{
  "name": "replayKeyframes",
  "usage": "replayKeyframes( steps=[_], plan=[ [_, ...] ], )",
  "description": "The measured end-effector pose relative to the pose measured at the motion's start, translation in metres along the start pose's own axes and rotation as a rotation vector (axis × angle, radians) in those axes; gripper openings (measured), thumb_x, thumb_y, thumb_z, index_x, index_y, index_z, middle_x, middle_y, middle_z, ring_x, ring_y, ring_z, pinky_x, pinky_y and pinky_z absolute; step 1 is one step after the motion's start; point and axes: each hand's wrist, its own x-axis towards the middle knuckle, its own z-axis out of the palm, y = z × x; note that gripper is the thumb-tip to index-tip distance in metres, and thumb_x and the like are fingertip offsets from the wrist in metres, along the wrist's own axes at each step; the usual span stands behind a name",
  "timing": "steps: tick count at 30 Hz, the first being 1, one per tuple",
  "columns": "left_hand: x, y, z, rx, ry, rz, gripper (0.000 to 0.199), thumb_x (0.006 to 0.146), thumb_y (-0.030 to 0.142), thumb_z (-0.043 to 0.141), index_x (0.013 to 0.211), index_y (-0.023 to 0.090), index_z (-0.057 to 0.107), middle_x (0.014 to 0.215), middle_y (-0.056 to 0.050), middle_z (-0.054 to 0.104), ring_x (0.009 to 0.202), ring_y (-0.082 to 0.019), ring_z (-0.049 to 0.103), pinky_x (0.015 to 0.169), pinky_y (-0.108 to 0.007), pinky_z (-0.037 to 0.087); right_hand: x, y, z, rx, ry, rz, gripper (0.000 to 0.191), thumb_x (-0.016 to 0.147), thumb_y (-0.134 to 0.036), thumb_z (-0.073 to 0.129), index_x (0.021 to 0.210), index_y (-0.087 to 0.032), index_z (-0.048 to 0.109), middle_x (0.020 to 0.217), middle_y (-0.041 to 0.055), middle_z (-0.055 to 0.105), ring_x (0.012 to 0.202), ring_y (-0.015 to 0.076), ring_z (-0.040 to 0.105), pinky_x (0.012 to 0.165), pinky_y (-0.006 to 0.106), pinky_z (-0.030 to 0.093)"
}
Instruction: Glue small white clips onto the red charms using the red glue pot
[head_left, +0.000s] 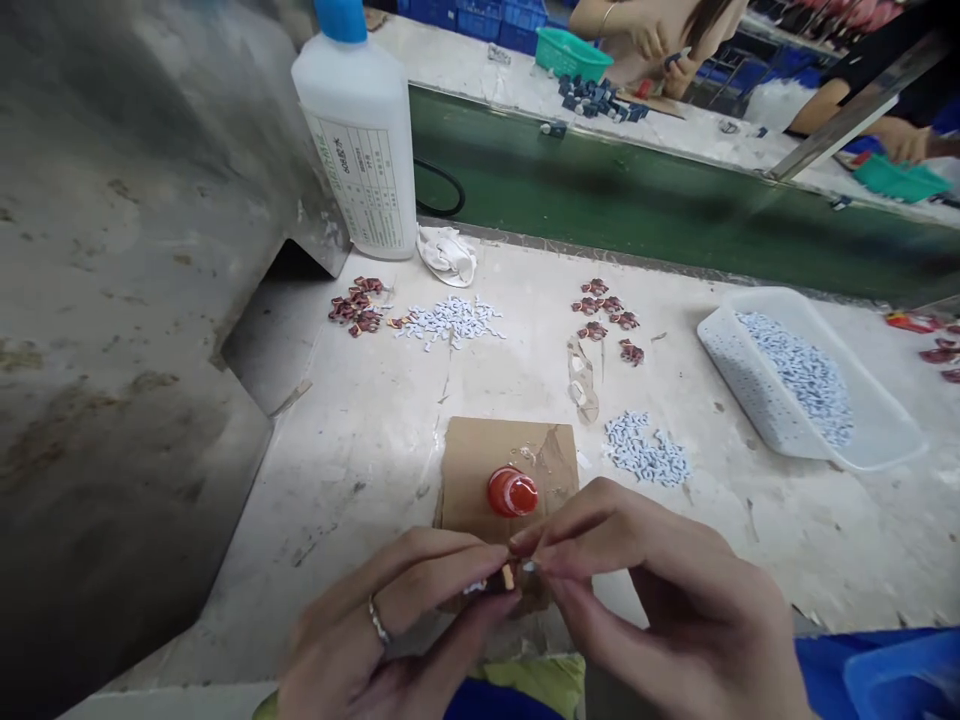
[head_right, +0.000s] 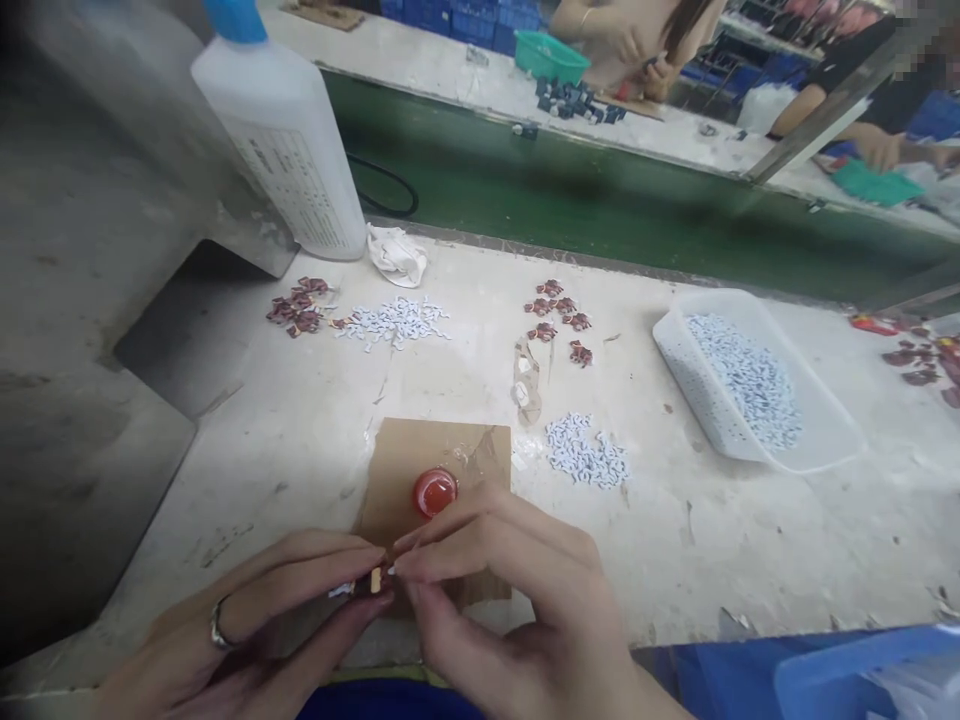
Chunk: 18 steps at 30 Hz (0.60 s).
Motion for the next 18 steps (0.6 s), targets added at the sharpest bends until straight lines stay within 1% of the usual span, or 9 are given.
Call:
replayKeyframes(
  steps=[4, 8, 10, 12, 16, 18],
  plan=[
    [-0.0009, 0.0002, -0.0045, 0.010, -0.029, 0.046, 0.031, 0.087, 0.010, 0.074, 0.115, 0.023, 0.067, 0.104, 0.005, 0.073, 0.093, -0.007, 0.073, 0.083, -0.013, 0.063, 0.0003, -0.0012, 0.0029, 0.040, 0.018, 0.032, 0.021, 0.087, 0.002, 0.067, 0.092, -0.017, 0.074, 0.087, 0.0041, 0.078, 0.082, 0.0144, 0.074, 0.075, 0.025, 0.063],
    [-0.0028, 0.0004, -0.0037, -0.004, 0.015, 0.047, 0.030, 0.086, 0.013, 0.076, 0.114, 0.023, 0.068, 0.108, 0.006, 0.073, 0.095, -0.004, 0.072, 0.091, -0.008, 0.059, -0.0007, -0.0002, 0.0026, 0.060, 0.005, 0.040, 0.020, 0.087, 0.002, 0.067, 0.091, -0.016, 0.074, 0.090, 0.0058, 0.078, 0.082, 0.0145, 0.075, 0.073, 0.024, 0.063],
    [-0.0040, -0.0001, -0.0023, 0.004, 0.021, 0.027, 0.031, 0.086, 0.013, 0.076, 0.114, 0.024, 0.068, 0.109, 0.006, 0.073, 0.097, -0.005, 0.072, 0.093, -0.009, 0.058, -0.0014, 0.0003, 0.0027, 0.062, 0.002, 0.034, 0.019, 0.087, 0.002, 0.068, 0.091, -0.016, 0.074, 0.089, 0.0063, 0.078, 0.082, 0.0148, 0.075, 0.073, 0.024, 0.063],
    [-0.0045, -0.0006, -0.0016, 0.030, 0.026, 0.031, 0.031, 0.085, 0.014, 0.077, 0.113, 0.024, 0.069, 0.108, 0.006, 0.073, 0.096, -0.006, 0.072, 0.091, -0.010, 0.060, -0.0021, 0.0007, 0.0028, 0.039, -0.013, 0.020, 0.019, 0.088, 0.002, 0.067, 0.092, -0.015, 0.075, 0.089, 0.0070, 0.077, 0.081, 0.0152, 0.074, 0.072, 0.024, 0.063],
    [-0.0034, -0.0009, -0.0022, 0.074, 0.014, 0.058, 0.030, 0.083, 0.010, 0.078, 0.108, 0.024, 0.070, 0.100, 0.006, 0.074, 0.088, -0.008, 0.073, 0.080, -0.013, 0.063, -0.0034, 0.0008, 0.0023, -0.027, -0.047, -0.015, 0.022, 0.089, 0.004, 0.065, 0.098, -0.015, 0.075, 0.090, 0.0079, 0.075, 0.079, 0.0165, 0.074, 0.068, 0.024, 0.064],
    [-0.0031, -0.0002, -0.0019, 0.052, -0.002, 0.036, 0.033, 0.081, 0.007, 0.077, 0.109, 0.024, 0.070, 0.098, 0.005, 0.074, 0.087, -0.009, 0.074, 0.076, -0.014, 0.064, -0.0059, 0.0002, 0.0015, -0.061, -0.056, -0.044, 0.025, 0.089, 0.005, 0.065, 0.101, -0.015, 0.074, 0.092, 0.0081, 0.075, 0.080, 0.0170, 0.075, 0.069, 0.023, 0.064]
  ],
)
